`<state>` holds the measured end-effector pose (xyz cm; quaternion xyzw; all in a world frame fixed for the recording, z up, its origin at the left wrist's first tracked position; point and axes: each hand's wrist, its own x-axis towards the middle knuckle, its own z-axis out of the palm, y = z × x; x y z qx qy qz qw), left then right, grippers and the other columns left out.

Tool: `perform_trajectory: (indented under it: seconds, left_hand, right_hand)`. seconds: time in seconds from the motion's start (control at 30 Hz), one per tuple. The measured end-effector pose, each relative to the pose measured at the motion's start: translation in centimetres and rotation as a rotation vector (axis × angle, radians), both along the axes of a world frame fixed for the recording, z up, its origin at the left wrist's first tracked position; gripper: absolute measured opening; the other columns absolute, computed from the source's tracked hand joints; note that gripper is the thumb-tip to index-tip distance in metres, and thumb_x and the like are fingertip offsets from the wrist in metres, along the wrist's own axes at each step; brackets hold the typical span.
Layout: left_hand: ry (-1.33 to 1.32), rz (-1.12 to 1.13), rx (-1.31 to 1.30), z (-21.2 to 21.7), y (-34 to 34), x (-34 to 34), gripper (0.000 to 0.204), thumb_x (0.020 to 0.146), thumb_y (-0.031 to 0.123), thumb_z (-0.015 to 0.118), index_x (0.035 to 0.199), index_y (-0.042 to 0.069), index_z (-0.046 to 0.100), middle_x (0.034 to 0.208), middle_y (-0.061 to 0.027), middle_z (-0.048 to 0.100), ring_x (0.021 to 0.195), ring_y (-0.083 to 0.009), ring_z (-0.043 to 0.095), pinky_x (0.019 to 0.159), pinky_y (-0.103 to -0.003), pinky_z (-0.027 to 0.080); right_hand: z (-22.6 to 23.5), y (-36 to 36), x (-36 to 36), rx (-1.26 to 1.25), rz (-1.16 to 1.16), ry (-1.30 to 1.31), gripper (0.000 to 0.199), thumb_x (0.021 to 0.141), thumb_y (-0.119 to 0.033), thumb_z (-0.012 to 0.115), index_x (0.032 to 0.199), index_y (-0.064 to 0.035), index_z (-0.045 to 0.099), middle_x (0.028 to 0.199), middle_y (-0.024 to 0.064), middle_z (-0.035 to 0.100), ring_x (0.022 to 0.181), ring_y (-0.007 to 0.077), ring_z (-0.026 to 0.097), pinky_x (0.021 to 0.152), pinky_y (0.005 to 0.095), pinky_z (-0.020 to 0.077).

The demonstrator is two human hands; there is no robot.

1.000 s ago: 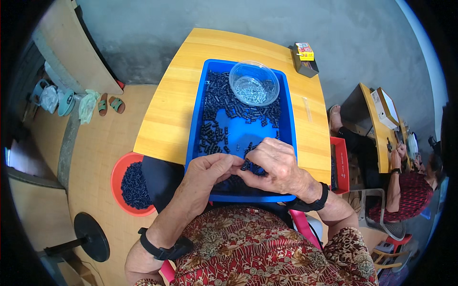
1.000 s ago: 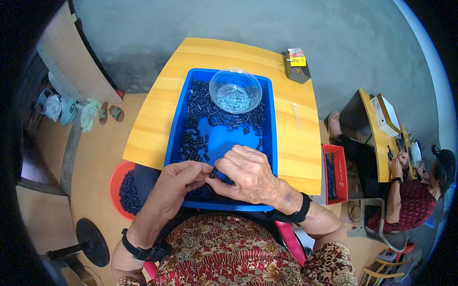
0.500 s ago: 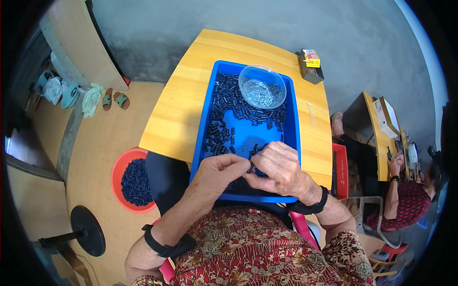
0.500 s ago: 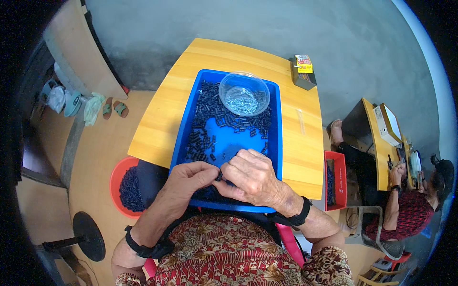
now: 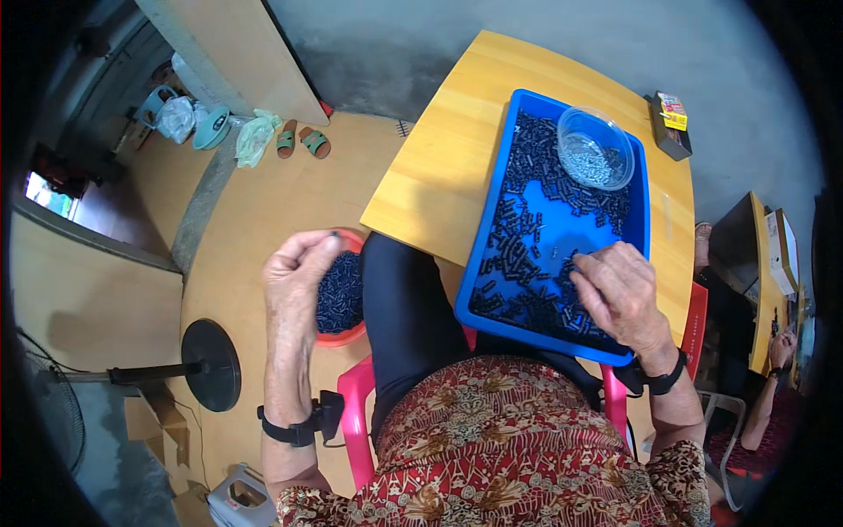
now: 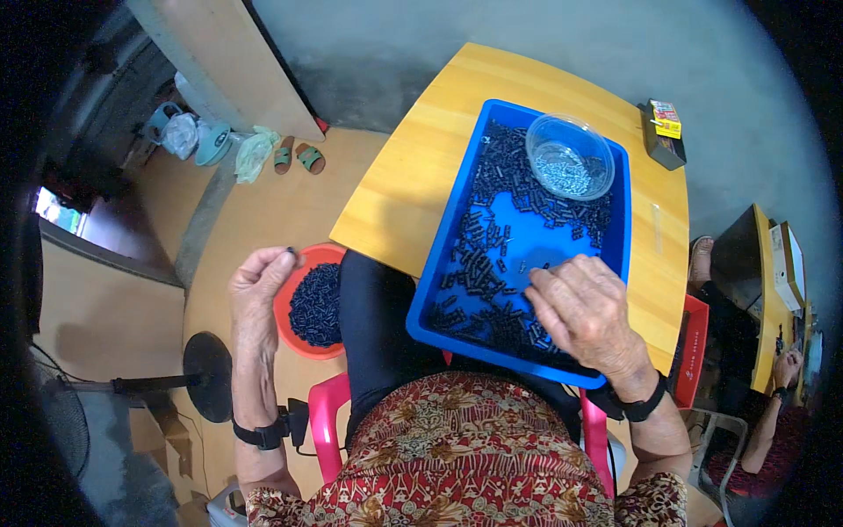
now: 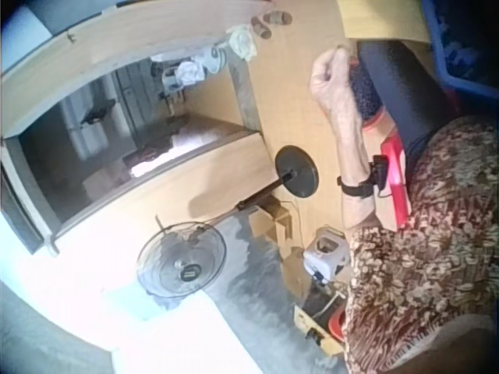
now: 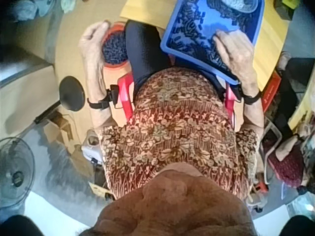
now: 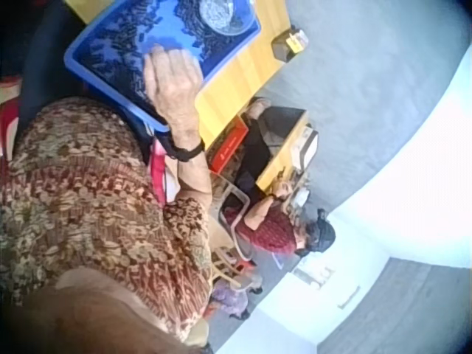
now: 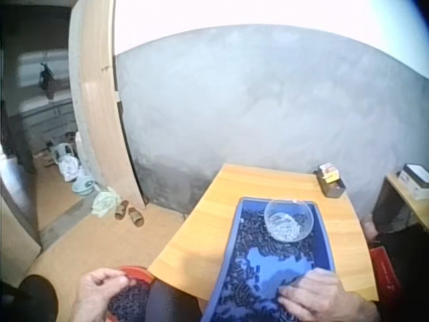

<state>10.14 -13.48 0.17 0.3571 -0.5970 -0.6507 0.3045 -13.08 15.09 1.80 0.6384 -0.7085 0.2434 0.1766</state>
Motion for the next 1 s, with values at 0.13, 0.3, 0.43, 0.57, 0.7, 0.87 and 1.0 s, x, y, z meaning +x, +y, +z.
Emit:
perform_trajectory:
  seconds: [0.13,0.3,0.43,0.57,0.7,0.87,1.0]
  left_hand:
    - [-0.201,0.161,-0.078,-8.1,-7.0,6.6,0.030,0.090,0.021,0.071,0.112,0.002,0.067,0.096,-0.0058,0.072,0.095,-0.0165,0.064,0.097,-0.033,0.043]
    - [-0.356,0.260,0.041,-12.3,-8.6,9.6,0.059,0.089,0.038,0.069,0.137,0.008,0.052,0.123,-0.0078,0.064,0.120,-0.0202,0.055,0.108,-0.041,0.032]
    - [-0.204,0.168,0.203,-10.5,-6.1,7.2,0.030,0.092,0.020,0.069,0.118,0.007,0.066,0.106,-0.0057,0.071,0.099,-0.0128,0.064,0.087,-0.026,0.049]
    - [-0.026,0.000,0.231,-7.5,-3.8,4.9,0.022,0.093,0.018,0.067,0.113,0.008,0.068,0.097,-0.0043,0.072,0.090,-0.0104,0.067,0.083,-0.022,0.051]
    - [0.023,-0.126,0.192,-3.2,-0.8,2.5,0.020,0.094,0.017,0.066,0.110,0.005,0.068,0.095,-0.0062,0.072,0.091,-0.0117,0.068,0.085,-0.024,0.052]
    - [0.022,-0.299,0.198,-0.3,2.8,-0.5,0.021,0.094,0.016,0.066,0.109,0.001,0.069,0.097,-0.0093,0.072,0.093,-0.0151,0.068,0.089,-0.028,0.051]
    - [-0.005,-0.418,0.253,0.5,4.9,-2.5,0.020,0.093,0.011,0.064,0.109,-0.001,0.068,0.098,-0.0106,0.072,0.097,-0.0167,0.067,0.093,-0.029,0.048]
  right_hand:
    - [0.7,-0.2,0.1,0.019,-0.017,0.000,0.018,0.073,-0.003,0.076,0.088,-0.0003,0.066,0.076,0.0091,0.061,0.067,0.0249,0.058,0.061,0.0361,0.0458]
    - [1.1,0.2,-0.6,0.051,-0.047,0.014,0.016,0.075,-0.004,0.075,0.087,-0.0009,0.065,0.076,0.0095,0.061,0.067,0.0260,0.058,0.062,0.0373,0.0460]
    - [0.5,1.0,-1.9,0.102,-0.090,0.026,0.012,0.079,-0.007,0.073,0.086,-0.0024,0.064,0.074,0.0096,0.056,0.068,0.0266,0.056,0.063,0.0376,0.0454]
    - [-0.2,1.8,-4.1,0.194,-0.136,-0.014,0.010,0.082,-0.009,0.068,0.086,-0.0030,0.061,0.076,0.0113,0.056,0.073,0.0291,0.056,0.068,0.0396,0.0470]
    - [-0.5,1.8,-5.3,0.340,-0.107,-0.100,0.010,0.083,-0.010,0.066,0.083,-0.0030,0.058,0.078,0.0134,0.057,0.077,0.0325,0.058,0.073,0.0424,0.0480]
    - [-1.0,1.1,-6.2,0.509,-0.039,-0.205,0.008,0.081,-0.007,0.064,0.083,-0.0026,0.057,0.081,0.0152,0.060,0.087,0.0346,0.062,0.079,0.0446,0.0506]
    - [-1.3,0.6,-5.8,0.533,-0.024,-0.221,0.008,0.079,-0.005,0.064,0.085,-0.0024,0.059,0.083,0.0150,0.061,0.089,0.0355,0.063,0.080,0.0451,0.0517]
